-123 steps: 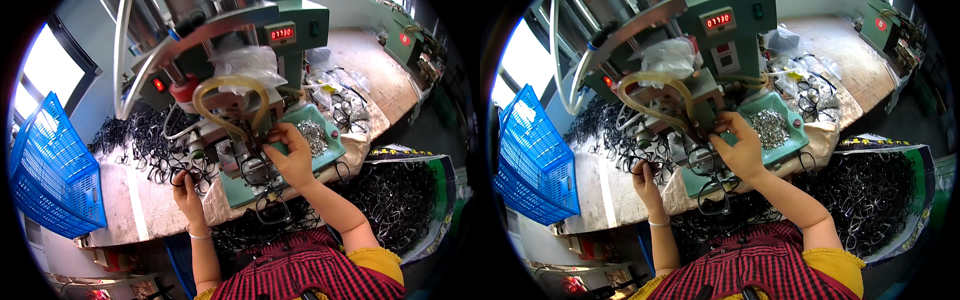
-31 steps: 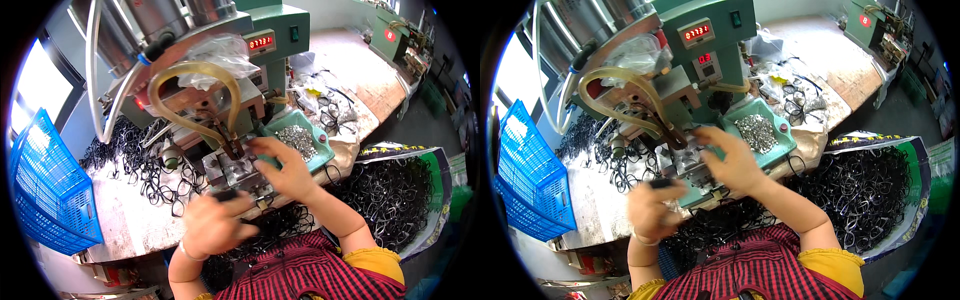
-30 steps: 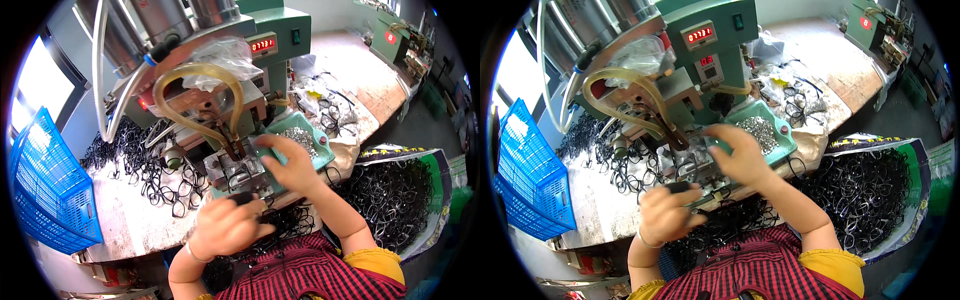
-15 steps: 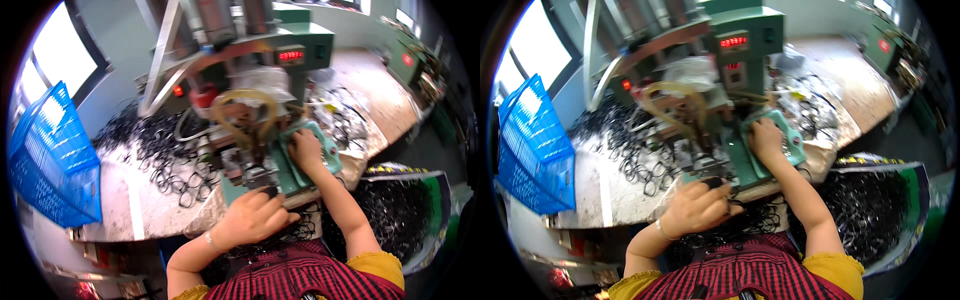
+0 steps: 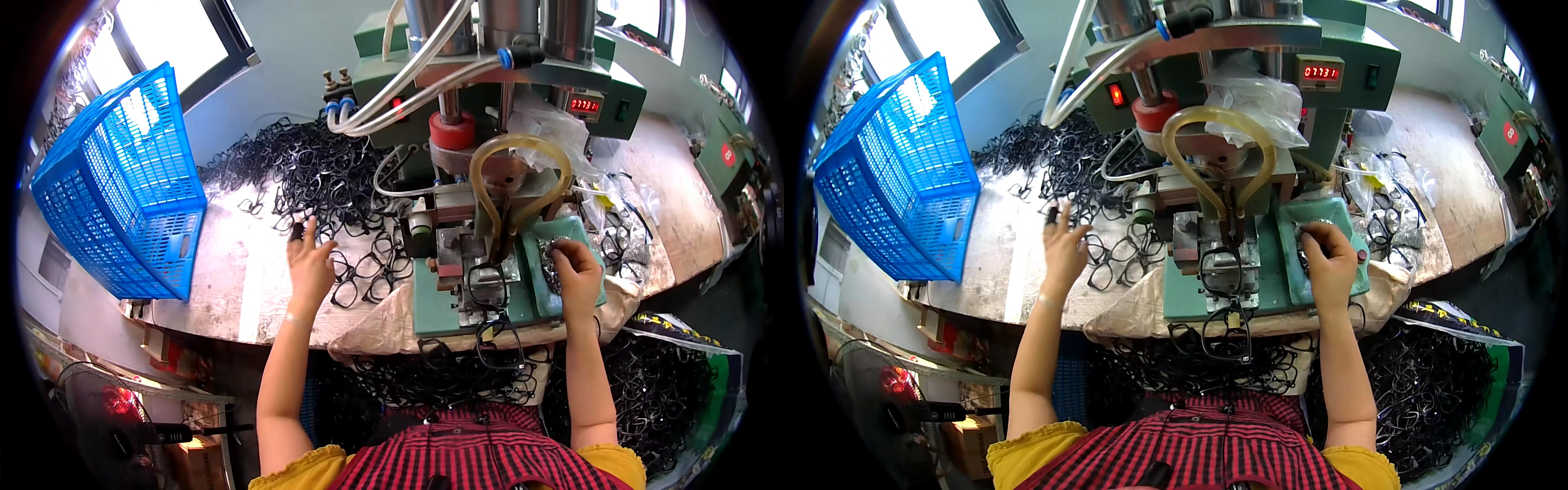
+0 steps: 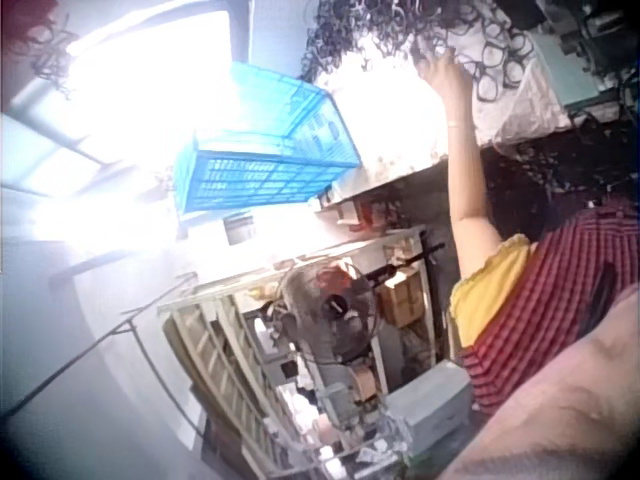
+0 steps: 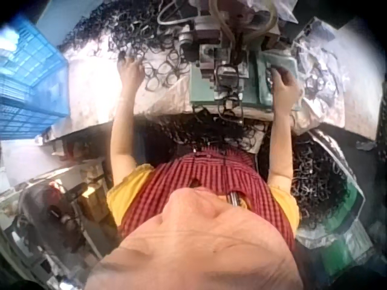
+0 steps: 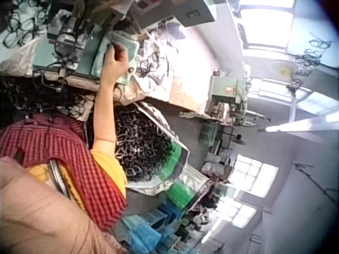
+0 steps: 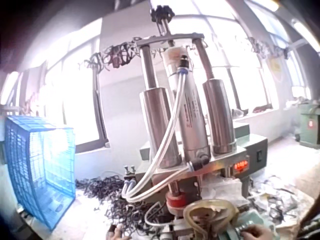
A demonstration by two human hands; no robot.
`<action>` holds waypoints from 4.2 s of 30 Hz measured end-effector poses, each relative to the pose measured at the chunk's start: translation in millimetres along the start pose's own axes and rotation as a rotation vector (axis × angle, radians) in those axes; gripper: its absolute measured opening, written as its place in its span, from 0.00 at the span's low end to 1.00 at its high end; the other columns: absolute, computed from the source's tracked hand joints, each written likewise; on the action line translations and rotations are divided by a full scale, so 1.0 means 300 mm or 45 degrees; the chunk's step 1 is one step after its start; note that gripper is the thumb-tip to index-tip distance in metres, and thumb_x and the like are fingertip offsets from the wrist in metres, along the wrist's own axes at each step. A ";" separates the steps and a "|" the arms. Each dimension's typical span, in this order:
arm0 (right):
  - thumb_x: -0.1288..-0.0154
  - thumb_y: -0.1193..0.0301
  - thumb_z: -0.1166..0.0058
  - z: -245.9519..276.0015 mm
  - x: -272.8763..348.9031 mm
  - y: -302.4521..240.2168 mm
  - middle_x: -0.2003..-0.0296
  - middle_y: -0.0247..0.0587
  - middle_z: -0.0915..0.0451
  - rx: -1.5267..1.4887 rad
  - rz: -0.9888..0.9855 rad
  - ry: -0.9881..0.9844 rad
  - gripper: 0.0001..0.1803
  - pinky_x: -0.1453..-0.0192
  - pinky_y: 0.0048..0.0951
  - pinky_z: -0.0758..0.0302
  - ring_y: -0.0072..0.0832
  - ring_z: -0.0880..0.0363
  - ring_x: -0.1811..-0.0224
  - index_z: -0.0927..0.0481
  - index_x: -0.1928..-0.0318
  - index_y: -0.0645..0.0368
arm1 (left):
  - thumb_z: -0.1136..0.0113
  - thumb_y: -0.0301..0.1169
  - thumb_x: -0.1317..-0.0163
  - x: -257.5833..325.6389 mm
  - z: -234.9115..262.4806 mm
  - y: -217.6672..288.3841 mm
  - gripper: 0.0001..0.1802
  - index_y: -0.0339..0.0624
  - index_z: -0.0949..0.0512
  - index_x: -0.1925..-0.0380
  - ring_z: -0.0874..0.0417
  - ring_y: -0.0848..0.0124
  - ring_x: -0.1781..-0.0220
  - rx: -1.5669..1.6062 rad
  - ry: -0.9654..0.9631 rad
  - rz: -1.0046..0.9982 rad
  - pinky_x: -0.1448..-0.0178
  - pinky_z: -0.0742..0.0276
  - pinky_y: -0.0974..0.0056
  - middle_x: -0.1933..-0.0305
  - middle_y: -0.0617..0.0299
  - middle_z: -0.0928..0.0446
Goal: The person repeatedly picks up black eyeglass frames from a pile, places them into a green machine, and presses a lever to attach small metal screws. The person then removes the assembled frames and places them on the table. The process is repeated continuously.
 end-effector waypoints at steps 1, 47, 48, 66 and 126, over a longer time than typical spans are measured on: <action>0.34 0.78 0.39 -0.021 -0.004 -0.023 0.62 0.32 0.14 0.032 0.054 0.020 0.06 0.53 0.21 0.24 0.18 0.19 0.62 0.16 0.58 0.64 | 0.31 0.26 0.48 -0.014 -0.117 -0.056 0.11 0.54 0.11 0.64 0.32 0.47 0.27 0.065 -0.085 0.027 0.21 0.43 0.47 0.24 0.52 0.33; 0.40 0.75 0.38 -0.094 0.084 -0.266 0.49 0.46 0.15 0.259 0.245 -0.318 0.20 0.38 0.36 0.24 0.38 0.17 0.45 0.18 0.45 0.59 | 0.28 0.27 0.47 0.052 0.469 0.693 0.15 0.46 0.13 0.58 0.17 0.67 0.62 1.344 0.345 -0.905 0.54 0.23 0.61 0.55 0.61 0.12; 0.40 0.76 0.37 -0.045 0.050 -0.231 0.51 0.48 0.15 0.510 0.358 -0.182 0.18 0.39 0.36 0.24 0.40 0.17 0.45 0.16 0.49 0.61 | 0.25 0.31 0.50 0.049 0.472 0.734 0.17 0.49 0.13 0.57 0.20 0.67 0.63 1.256 0.297 -0.989 0.48 0.21 0.57 0.53 0.66 0.13; 0.46 0.75 0.33 0.077 0.045 -0.011 0.67 0.43 0.18 1.192 0.583 0.132 0.06 0.52 0.43 0.26 0.46 0.22 0.57 0.16 0.67 0.59 | 0.22 0.31 0.51 0.288 0.432 0.603 0.25 0.46 0.17 0.50 0.15 0.55 0.42 1.069 0.418 -0.576 0.24 0.34 0.44 0.39 0.52 0.19; 0.40 0.80 0.35 -0.270 0.105 -0.187 0.63 0.38 0.17 -0.358 0.213 -0.145 0.34 0.39 0.27 0.28 0.23 0.20 0.50 0.34 0.35 0.68 | 0.48 0.33 0.23 -0.018 0.494 0.548 0.12 0.35 0.26 0.50 0.16 0.59 0.50 1.958 0.640 -0.462 0.53 0.12 0.55 0.50 0.46 0.20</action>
Point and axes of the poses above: each hand's wrist, its own x-axis away from the middle knuckle, its own z-axis out of the back of the hand, y = z × x, the point moved 4 cm from there along -x, towards the middle knuckle
